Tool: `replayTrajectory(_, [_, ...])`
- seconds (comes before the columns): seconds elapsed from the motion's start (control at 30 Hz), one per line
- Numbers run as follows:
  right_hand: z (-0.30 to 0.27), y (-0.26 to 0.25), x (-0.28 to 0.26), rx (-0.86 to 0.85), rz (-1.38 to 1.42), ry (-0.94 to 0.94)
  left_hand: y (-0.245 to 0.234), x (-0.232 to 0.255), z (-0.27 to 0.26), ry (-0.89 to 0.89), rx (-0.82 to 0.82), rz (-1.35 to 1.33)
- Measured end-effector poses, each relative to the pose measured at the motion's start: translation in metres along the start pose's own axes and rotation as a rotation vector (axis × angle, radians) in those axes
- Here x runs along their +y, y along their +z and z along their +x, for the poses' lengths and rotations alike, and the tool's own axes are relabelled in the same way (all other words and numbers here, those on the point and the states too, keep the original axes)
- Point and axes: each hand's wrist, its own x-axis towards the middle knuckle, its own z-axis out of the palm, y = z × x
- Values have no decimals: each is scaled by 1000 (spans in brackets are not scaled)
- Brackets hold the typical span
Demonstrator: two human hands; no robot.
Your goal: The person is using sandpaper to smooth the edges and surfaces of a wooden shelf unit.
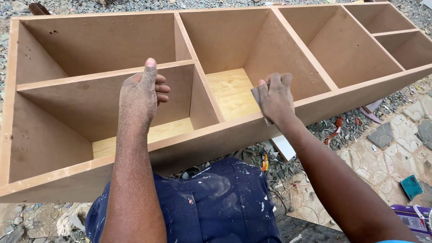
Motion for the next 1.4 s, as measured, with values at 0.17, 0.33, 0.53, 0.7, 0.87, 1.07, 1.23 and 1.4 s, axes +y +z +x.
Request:
replayTrajectory(0.17, [-26, -13, -23, 165, -14, 227, 3, -13, 7, -15, -212, 339])
replayTrajectory(0.33, [-69, -6, -73, 75, 139, 326, 52, -29, 3, 29, -438, 447])
replayTrajectory(0.53, [-89, -42, -108, 32, 341, 413, 108, -68, 15, 90, -558, 616])
replayTrajectory(0.7, [-87, -68, -110, -82, 489, 662, 105, -60, 0, 90, -538, 669])
replayTrajectory(0.87, [-85, -79, -98, -319, 456, 817, 109, -62, 0, 71, -628, 731])
replayTrajectory(1.07, [-65, -71, -21, -225, 285, 782, 91, -63, 22, 15, -486, 690])
replayTrajectory(1.23, [-76, -73, -123, -428, 420, 637, 78, -36, 0, -118, -513, 524])
replayTrajectory(1.4, [-69, -66, -28, -294, 286, 623, 55, -12, -17, -181, -559, 467])
